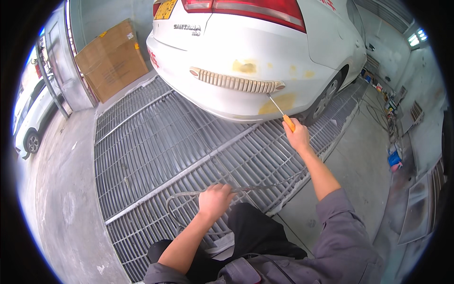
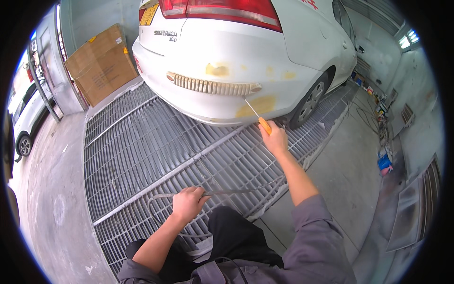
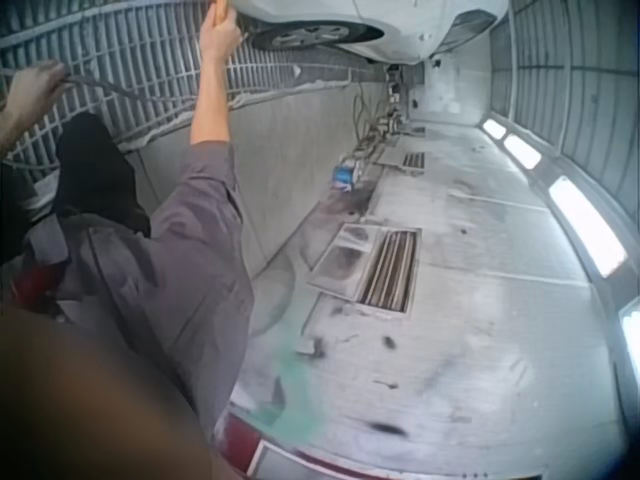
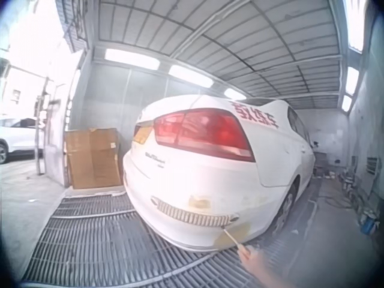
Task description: The person uses a yellow-handled tool to scrape the rear bumper of a white car, then applies blue masking tape along the bumper edge. The task occurs in a garage with a metal grate floor.
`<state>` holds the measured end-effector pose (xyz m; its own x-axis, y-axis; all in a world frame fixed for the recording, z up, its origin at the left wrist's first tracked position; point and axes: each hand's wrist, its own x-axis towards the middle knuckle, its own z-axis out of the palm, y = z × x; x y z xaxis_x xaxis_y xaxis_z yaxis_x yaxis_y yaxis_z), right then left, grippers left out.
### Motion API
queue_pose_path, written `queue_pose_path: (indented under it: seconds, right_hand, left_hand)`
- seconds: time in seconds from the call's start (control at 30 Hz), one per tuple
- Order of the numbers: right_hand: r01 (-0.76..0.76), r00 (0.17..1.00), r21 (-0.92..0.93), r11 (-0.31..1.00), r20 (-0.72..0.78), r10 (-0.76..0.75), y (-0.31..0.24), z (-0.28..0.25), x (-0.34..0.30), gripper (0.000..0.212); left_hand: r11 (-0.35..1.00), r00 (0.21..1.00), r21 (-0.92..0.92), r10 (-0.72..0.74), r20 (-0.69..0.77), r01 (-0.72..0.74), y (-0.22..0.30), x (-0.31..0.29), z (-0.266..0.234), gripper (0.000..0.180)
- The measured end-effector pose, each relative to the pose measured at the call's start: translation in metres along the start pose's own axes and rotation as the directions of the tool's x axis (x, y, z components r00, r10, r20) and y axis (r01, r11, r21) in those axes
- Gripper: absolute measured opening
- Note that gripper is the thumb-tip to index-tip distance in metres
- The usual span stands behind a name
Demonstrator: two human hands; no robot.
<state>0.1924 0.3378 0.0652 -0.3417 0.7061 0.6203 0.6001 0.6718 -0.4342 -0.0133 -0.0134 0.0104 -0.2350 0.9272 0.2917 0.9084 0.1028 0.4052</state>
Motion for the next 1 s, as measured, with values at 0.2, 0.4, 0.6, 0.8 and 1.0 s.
queue_pose_path:
  seconds: [0.2, 0.4, 0.6, 0.8, 1.0]
  right_hand:
    - [0.051, 0.999, -0.01, 0.999, -0.013, -0.051, -0.001, 0.004, 0.0, 0.032]
    - [0.054, 0.999, -0.021, 0.998, 0.002, -0.054, -0.014, 0.005, -0.004, 0.031]
    - [0.094, 0.996, 0.047, 0.994, 0.004, -0.094, -0.026, 0.012, -0.002, 0.03]
    - [0.14, 0.99, 0.081, 0.987, -0.012, -0.139, -0.036, 0.021, 0.0, 0.031]
    - [0.106, 0.994, 0.078, 0.991, 0.02, -0.108, -0.059, 0.032, -0.002, 0.031]
  left_hand:
    - [0.997, 0.994, 0.002, -0.071, 0.088, 0.071, -0.002, 0.002, -0.001, 0.025]
    - [0.994, 0.987, 0.024, -0.113, 0.116, 0.111, -0.011, -0.001, 0.007, 0.023]
    - [0.988, 0.976, 0.057, -0.154, 0.154, 0.147, -0.014, 0.0, 0.007, 0.022]
    - [0.983, 0.967, 0.05, -0.181, 0.178, 0.175, -0.013, 0.001, 0.002, 0.017]
    - [0.965, 0.939, 0.081, -0.262, 0.224, 0.25, -0.03, -0.003, 0.007, 0.018]
